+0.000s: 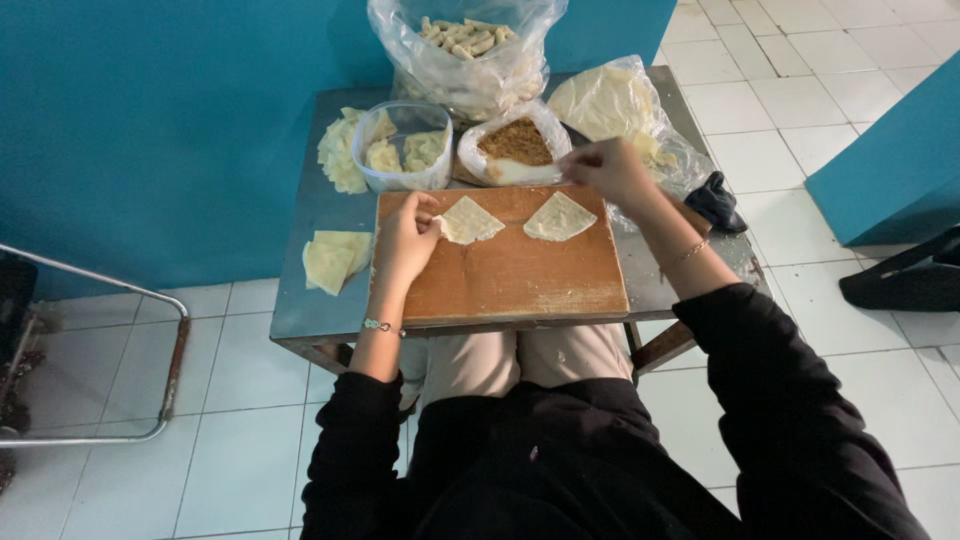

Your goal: The person sits at a small table and folds triangular pastry wrappers one at a time, spooning brown filling from a bowl onto each wrapper, folding and pinching the wrapper closed into a roll, and placing the finished rolls into a plastic bag. A knife and stacks of unused wrappers sit on the table.

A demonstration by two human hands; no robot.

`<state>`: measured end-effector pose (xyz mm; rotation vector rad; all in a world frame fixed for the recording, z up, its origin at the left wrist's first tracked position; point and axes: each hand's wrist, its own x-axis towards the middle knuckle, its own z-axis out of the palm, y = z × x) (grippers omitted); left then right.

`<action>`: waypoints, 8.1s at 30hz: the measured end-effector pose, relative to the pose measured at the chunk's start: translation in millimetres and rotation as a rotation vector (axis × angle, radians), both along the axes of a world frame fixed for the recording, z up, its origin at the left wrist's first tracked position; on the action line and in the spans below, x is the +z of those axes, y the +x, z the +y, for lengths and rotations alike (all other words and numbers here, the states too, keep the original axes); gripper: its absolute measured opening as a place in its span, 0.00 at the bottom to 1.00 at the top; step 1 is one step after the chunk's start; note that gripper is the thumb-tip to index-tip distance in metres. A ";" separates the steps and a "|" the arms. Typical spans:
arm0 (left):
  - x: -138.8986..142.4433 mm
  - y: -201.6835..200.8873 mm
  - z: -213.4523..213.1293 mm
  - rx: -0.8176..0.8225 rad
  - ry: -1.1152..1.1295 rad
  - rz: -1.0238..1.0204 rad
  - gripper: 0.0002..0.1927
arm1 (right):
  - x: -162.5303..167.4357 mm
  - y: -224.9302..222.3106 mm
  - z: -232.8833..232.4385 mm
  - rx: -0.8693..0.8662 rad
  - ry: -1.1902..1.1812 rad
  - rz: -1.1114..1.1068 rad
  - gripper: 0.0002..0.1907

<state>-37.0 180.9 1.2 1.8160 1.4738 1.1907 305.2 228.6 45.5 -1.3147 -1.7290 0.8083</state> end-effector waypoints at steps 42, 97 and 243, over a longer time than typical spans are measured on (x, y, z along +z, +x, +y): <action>-12.6 7.8 5.7 -0.036 0.289 0.167 0.13 | 34.0 -56.1 -65.5 0.023 0.694 -0.385 0.08; -4.6 10.5 -8.2 -0.037 0.264 -0.008 0.10 | 4.5 -89.1 -53.2 -0.024 0.502 -0.163 0.03; 31.0 -5.1 -18.7 -0.421 0.322 0.214 0.23 | -30.8 -128.6 -46.9 -0.019 0.021 0.181 0.31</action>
